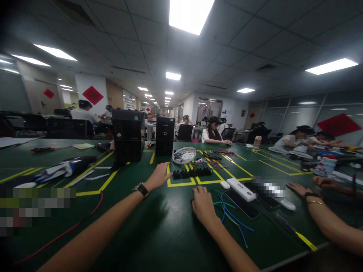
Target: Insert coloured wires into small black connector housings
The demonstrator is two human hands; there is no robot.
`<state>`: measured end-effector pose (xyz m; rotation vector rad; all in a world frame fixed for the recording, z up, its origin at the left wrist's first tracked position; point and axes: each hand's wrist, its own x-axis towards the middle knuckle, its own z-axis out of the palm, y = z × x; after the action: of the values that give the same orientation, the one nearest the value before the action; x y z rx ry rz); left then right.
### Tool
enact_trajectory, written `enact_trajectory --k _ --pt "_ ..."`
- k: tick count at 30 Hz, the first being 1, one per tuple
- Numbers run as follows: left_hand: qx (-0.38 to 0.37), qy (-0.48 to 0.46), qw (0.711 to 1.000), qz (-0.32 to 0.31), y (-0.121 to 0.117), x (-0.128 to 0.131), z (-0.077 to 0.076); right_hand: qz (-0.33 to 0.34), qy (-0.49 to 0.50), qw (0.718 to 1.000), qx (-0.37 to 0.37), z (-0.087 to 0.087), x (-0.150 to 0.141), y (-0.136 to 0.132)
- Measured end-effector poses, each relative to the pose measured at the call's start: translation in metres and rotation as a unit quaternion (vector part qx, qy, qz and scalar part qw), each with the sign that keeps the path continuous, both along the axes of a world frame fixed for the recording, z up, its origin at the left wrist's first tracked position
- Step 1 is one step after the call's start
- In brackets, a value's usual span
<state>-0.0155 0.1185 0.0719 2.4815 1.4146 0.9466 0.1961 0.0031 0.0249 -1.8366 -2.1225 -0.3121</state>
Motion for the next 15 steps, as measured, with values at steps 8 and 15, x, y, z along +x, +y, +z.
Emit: enact_trajectory --k 8,15 --pt "-0.079 0.043 0.994 0.066 0.052 0.043 -0.071 0.024 -0.048 0.998 -0.022 -0.010 0.056 -0.022" --pt "-0.082 0.020 0.996 0.021 0.043 0.025 -0.077 0.010 0.197 0.979 0.042 0.030 0.052 0.027"
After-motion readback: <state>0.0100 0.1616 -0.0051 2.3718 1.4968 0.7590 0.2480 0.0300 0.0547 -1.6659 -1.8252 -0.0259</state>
